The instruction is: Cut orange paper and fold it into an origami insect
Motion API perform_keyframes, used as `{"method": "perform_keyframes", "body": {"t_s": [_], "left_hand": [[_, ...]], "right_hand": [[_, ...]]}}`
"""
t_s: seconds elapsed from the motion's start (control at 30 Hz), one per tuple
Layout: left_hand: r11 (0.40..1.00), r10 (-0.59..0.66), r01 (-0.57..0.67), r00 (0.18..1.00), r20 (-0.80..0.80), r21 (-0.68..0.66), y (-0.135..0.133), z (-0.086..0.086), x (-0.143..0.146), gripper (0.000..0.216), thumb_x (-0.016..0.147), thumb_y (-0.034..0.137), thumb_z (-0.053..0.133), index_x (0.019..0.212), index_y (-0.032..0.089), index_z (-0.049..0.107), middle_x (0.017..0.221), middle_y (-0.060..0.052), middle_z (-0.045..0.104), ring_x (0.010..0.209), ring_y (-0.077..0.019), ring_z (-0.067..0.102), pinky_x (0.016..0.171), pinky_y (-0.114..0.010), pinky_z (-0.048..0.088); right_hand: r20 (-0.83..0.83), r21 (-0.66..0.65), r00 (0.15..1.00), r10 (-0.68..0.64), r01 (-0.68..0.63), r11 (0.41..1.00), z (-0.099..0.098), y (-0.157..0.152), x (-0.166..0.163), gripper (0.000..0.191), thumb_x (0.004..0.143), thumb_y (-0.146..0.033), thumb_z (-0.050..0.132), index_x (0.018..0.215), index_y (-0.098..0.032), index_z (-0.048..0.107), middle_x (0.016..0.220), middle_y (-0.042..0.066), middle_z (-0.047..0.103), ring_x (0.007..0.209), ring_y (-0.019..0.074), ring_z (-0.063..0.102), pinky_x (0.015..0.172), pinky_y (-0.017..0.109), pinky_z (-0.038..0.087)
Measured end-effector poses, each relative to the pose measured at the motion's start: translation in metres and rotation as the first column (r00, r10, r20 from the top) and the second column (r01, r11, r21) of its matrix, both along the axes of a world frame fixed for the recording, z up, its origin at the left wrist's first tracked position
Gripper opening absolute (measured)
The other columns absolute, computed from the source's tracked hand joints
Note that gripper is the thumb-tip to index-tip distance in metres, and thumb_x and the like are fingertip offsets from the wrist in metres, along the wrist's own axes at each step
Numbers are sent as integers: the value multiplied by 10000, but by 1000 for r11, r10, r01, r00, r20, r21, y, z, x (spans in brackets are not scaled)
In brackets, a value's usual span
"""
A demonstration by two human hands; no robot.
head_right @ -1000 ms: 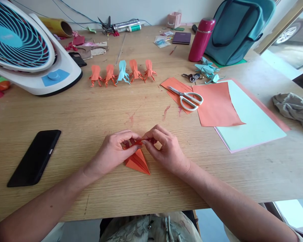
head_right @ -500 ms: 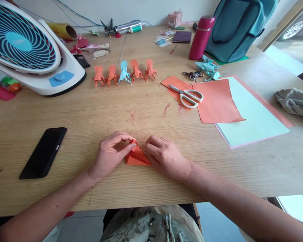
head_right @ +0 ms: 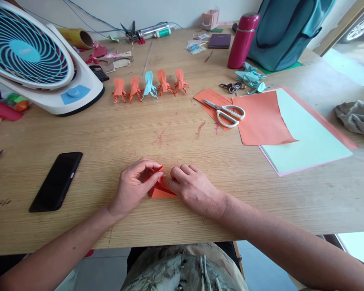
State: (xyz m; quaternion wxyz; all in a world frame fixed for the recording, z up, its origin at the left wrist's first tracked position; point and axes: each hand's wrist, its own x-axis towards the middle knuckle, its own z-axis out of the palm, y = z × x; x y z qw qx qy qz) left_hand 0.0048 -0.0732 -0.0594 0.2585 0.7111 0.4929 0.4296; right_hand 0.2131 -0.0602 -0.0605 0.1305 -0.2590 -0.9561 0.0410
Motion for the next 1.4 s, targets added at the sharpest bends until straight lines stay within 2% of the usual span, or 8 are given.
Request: {"method": "perform_keyframes", "body": {"t_s": [0.17,0.4,0.53,0.63,0.93,1.17,1.3,1.4], "left_hand": [[999,-35,37,994,-107,16,-11,4,-6,155,882,72,648,977,194,662,947,-16,681,894,-133,643,817,-263,520],[994,-2,31,964,-267,105,-22,8,-6,222,893,47,614,1062,187,647,1000,-38,689,959,-159,644,868,-297,524],[991,-12,49,959,-284,123,-20,9,-5,201,891,48,626,1038,185,640,987,-31,678,955,-143,649,862,-267,521],[990,-19,54,965,-263,128,-21,10,-6,209,885,27,616,1015,189,638,979,-25,672,945,-136,651,850,-255,519],[991,-50,77,970,-236,109,-22,6,-7,213,888,19,605,997,198,647,1007,-31,675,974,-143,650,877,-272,519],[988,-53,87,967,-250,129,-23,3,-7,194,895,37,604,992,203,630,983,-30,679,954,-150,648,848,-282,526],[987,-67,101,966,-251,125,-23,3,-6,187,899,49,607,1001,204,624,993,-34,681,954,-151,646,839,-279,524],[986,-63,100,965,-254,137,-24,3,-6,178,897,55,616,995,203,622,993,-33,681,951,-147,646,841,-275,522]], "right_hand": [[58,15,998,-19,18,1000,1,-1,-1,291,1021,-168,394,1207,-164,617,962,86,566,792,207,456,716,340,401],[-40,-85,999,14,-18,996,4,-2,14,285,1019,-137,392,1148,-137,647,1036,105,596,851,198,504,763,339,428],[-101,-190,995,27,-46,981,5,-10,29,308,987,-105,430,1222,-148,624,1074,104,606,899,200,522,801,346,442],[-76,-208,995,70,-84,975,5,-16,35,381,999,-126,417,1354,-164,548,1146,115,610,961,221,528,845,382,444],[-24,-108,986,163,-165,980,5,-16,36,458,1022,-172,392,1478,-160,437,1311,139,587,1002,246,523,852,416,457],[-19,-126,985,169,-171,977,3,-19,32,471,1024,-192,406,1493,-154,417,1381,132,561,1063,250,528,885,419,449],[20,-105,988,153,-150,983,4,-22,28,470,1027,-276,431,1476,-137,438,1432,121,535,1063,262,519,868,431,443],[59,-70,979,193,-189,980,6,-21,27,404,1019,-256,436,1392,-132,530,1487,121,493,1092,272,520,860,445,440]]}}
